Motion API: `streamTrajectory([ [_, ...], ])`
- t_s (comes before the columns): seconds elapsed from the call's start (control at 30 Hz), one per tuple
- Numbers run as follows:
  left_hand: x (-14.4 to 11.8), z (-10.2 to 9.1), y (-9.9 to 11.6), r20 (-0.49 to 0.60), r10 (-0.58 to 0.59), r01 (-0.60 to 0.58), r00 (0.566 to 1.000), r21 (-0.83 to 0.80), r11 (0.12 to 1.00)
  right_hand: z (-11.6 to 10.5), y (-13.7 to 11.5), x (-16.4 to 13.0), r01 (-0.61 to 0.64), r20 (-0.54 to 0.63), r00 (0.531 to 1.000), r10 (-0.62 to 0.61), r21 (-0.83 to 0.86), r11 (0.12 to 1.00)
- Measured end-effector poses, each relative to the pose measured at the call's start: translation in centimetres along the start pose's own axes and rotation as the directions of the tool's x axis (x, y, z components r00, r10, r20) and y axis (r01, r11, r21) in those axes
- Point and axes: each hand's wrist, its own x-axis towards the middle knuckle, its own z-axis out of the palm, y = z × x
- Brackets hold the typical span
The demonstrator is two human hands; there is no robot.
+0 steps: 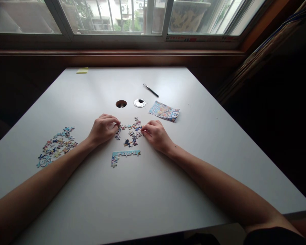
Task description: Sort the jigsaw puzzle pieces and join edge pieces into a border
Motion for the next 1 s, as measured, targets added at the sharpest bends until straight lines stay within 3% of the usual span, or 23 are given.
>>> streamTrajectory([
  [0.1, 0.1, -0.3, 0.3, 0.012, 0.059, -0.059, 0.998, -0.017, 0.998, 0.0, 0.0, 0.0, 0.017, 0.006, 1.000, -0.017, 0.001, 1.000],
  [0.17, 0.1, -0.8, 0.9, 0.093, 0.137, -0.134, 0.986, -0.038, 0.990, 0.0, -0.1, 0.0, 0.027, 0.007, 1.000, -0.027, 0.005, 1.000],
  [0.3, 0.2, -2.0, 2.8, 0.397, 0.270, -0.280, 0.877, -0.032, 0.959, -0.1, -0.4, 0.0, 0.043, 0.005, 0.999, -0.043, 0.002, 0.999],
  [0.4, 0.2, -2.7, 4.1, 0.492, 0.260, -0.301, 0.831, 0.003, 0.954, -0.2, -0.7, 0.1, 0.047, 0.009, 0.999, -0.047, -0.008, 0.999],
  [0.57, 0.1, -2.9, 5.2, 0.496, 0.259, -0.324, 0.829, 0.047, 0.945, -0.3, -0.9, 0.1, 0.063, 0.024, 0.998, -0.062, -0.021, 0.998],
  [0.73, -0.3, -2.0, 5.4, 0.524, 0.357, -0.402, 0.773, -0.032, 0.915, -0.3, -1.0, 0.1, 0.065, 0.033, 0.997, -0.064, -0.023, 0.998],
  [1.0, 0.0, -2.3, 4.9, 0.494, 0.267, -0.232, 0.828, -0.132, 0.964, -0.2, -1.0, 0.0, 0.067, 0.029, 0.997, -0.066, -0.020, 0.998],
])
